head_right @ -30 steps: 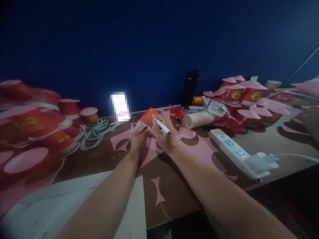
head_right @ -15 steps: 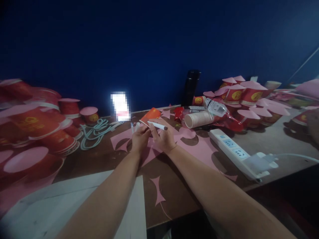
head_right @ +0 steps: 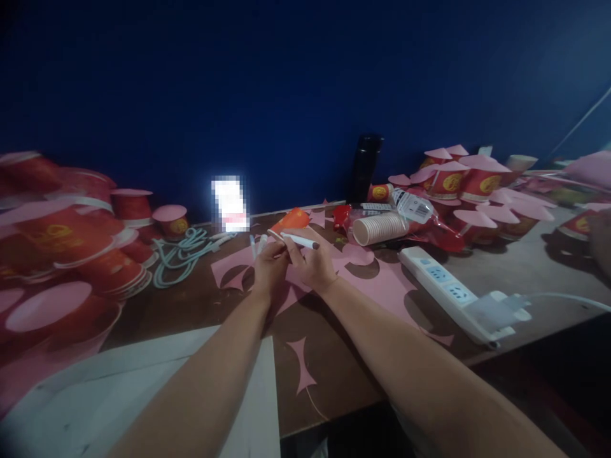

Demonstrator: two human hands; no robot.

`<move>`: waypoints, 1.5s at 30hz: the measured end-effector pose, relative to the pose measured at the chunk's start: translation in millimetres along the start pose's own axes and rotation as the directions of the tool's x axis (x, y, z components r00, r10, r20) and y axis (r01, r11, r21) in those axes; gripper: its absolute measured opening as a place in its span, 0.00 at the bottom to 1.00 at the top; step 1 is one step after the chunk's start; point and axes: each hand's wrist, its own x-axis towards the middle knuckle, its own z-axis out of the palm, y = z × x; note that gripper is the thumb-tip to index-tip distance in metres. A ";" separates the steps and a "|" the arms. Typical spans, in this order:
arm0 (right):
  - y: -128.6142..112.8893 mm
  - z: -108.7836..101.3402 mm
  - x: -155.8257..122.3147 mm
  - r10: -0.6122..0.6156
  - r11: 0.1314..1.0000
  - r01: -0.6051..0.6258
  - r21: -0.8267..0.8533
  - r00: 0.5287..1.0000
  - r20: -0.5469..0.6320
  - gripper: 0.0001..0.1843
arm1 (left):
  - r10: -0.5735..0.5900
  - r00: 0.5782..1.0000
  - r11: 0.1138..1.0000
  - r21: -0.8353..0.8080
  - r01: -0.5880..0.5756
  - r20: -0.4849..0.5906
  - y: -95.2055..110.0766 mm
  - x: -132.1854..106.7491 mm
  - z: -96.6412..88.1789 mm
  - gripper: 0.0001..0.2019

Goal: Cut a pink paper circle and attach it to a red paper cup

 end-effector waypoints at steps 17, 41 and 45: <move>6.4 0.6 -4.5 -0.041 0.998 0.045 0.048 0.996 -0.077 0.11 | -0.013 0.998 1.000 0.020 0.014 -0.055 4.0 -1.5 -0.7 0.05; 5.5 -3.0 -1.2 0.017 0.991 -0.018 -0.130 1.000 -0.007 0.08 | 0.271 0.959 0.789 0.552 -0.271 0.085 8.9 -9.4 -0.3 0.12; 13.1 -2.4 -2.1 -0.019 0.991 0.016 -0.134 1.000 -0.024 0.08 | 0.162 0.987 0.957 0.243 -0.159 0.006 4.3 -5.3 2.9 0.10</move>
